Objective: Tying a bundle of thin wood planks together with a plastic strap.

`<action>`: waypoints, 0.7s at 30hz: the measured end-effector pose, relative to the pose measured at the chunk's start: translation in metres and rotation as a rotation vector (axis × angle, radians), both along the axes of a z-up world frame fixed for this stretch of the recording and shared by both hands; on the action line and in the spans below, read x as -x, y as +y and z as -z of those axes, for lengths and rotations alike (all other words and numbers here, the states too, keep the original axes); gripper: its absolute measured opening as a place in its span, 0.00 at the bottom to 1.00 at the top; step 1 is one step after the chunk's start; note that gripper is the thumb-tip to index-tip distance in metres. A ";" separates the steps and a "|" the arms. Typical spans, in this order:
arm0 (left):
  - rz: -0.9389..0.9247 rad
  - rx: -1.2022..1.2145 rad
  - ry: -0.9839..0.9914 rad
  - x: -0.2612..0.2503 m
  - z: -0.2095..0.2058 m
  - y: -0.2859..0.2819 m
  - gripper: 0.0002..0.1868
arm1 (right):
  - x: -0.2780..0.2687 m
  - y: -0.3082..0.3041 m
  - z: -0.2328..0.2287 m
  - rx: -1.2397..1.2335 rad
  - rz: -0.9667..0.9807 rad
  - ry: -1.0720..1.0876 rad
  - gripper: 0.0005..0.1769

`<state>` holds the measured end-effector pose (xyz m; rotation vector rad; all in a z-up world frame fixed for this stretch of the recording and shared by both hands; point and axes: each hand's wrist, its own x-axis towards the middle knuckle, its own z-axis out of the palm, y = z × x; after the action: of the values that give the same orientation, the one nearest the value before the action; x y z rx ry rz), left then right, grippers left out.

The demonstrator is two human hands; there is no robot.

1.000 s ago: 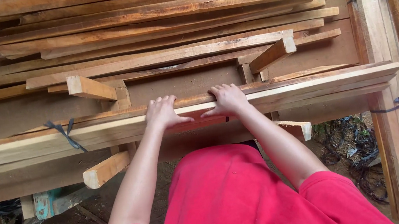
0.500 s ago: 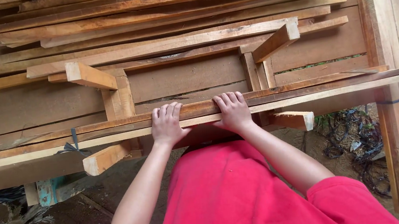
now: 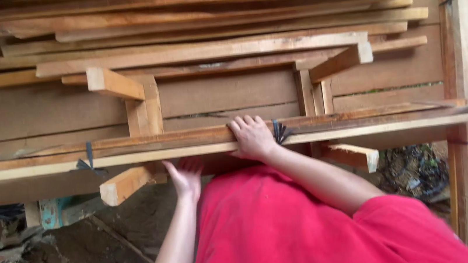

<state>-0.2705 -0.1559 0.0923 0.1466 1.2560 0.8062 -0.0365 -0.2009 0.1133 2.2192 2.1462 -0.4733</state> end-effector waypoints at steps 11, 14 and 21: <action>-0.013 0.089 -0.061 -0.054 0.005 0.014 0.63 | -0.002 0.003 0.011 0.040 -0.015 -0.036 0.51; -0.026 0.118 -0.073 -0.055 0.007 0.006 0.63 | -0.002 -0.009 0.015 0.020 -0.036 -0.013 0.48; -0.053 0.159 -0.096 -0.057 0.003 0.016 0.65 | -0.003 -0.008 0.008 0.033 -0.031 0.049 0.46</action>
<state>-0.2131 -0.1400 0.0891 -0.0534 1.2318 0.7464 -0.0331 -0.2092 0.1050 2.1761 2.1762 -0.5630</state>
